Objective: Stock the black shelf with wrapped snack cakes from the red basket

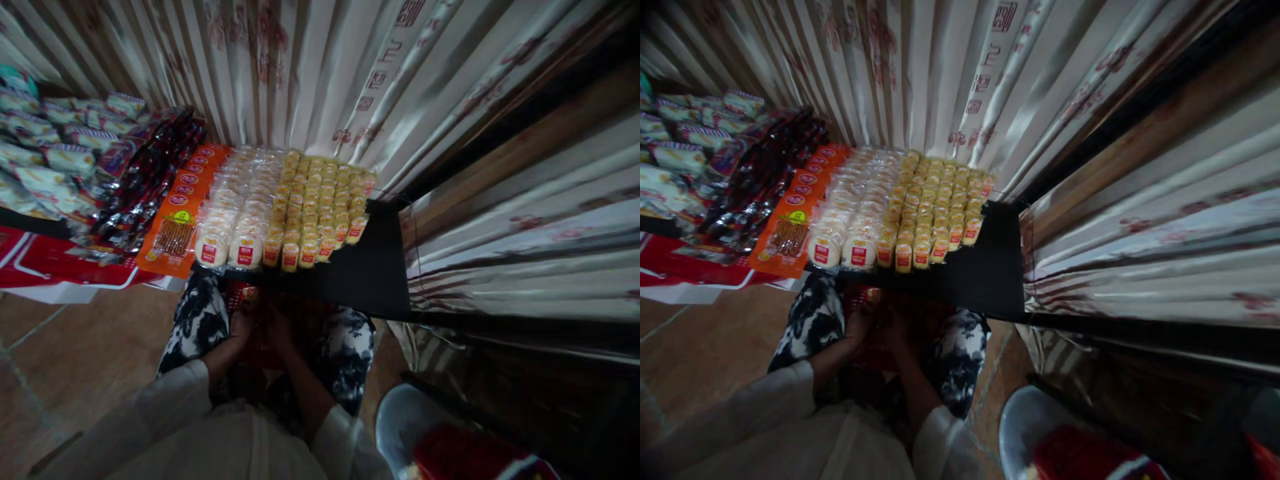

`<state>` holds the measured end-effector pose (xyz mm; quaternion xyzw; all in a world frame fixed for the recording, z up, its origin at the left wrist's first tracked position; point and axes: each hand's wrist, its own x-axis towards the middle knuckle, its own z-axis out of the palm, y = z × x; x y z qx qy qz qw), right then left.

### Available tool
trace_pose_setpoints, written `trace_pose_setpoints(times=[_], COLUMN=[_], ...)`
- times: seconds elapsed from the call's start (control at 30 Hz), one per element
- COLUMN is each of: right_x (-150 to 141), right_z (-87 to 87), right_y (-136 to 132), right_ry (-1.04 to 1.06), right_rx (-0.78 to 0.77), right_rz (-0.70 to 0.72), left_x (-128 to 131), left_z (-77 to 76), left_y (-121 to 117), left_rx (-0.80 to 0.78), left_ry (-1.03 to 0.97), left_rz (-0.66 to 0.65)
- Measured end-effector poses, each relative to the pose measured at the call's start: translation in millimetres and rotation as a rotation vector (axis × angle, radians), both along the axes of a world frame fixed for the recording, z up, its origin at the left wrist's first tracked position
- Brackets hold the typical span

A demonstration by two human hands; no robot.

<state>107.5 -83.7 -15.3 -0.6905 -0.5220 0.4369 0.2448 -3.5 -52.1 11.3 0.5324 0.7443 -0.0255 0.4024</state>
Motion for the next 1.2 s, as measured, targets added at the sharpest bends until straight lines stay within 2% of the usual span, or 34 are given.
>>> trace_pose_setpoints(times=[0.07,0.17,0.27,0.33,0.47,0.6,0.7,0.83,0.9,1.03,1.2], right_x=[3.6,9.4,19.8,30.0,53.5,72.8,83.6,100.1,110.7,134.1,162.7], right_z=[10.2,26.8,44.3,56.4,80.6,103.7,123.7,148.0,153.8,155.0,157.5], right_y=[-0.4,-1.8,-6.3,-12.1,-28.4,-40.9,-41.8,-32.0,-23.7,-3.5,21.5], right_ry=[-0.062,-0.059,-0.004,0.001,-0.013,0.029,0.076,0.2,0.27,0.314,0.197], right_rx=[0.01,0.078,0.169,0.202,0.212,0.234,0.291,0.346,0.356,0.403,0.47], right_rz=[-0.001,0.101,0.213,0.217,0.138,0.034,-0.039,-0.104,-0.172,-0.329,-0.48], left_x=[2.0,7.3,11.7,13.8,21.4,37.3,52.8,74.4,85.6,110.5,143.4], left_z=[14.3,34.0,50.5,61.4,87.2,116.4,133.9,148.8,155.2,170.2,183.4], left_y=[-7.9,-18.0,-21.4,-20.7,-19.5,-19.3,-13.8,2.6,11.3,25.7,50.0], left_rx=[0.103,0.236,0.337,0.38,0.418,0.471,0.541,0.672,0.702,0.669,0.618], left_ry=[0.03,0.024,-0.052,-0.126,-0.278,-0.332,-0.386,-0.52,-0.615,-0.786,-0.819], left_rz=[-0.016,-0.083,-0.155,-0.192,-0.305,-0.392,-0.424,-0.476,-0.486,-0.42,-0.41])
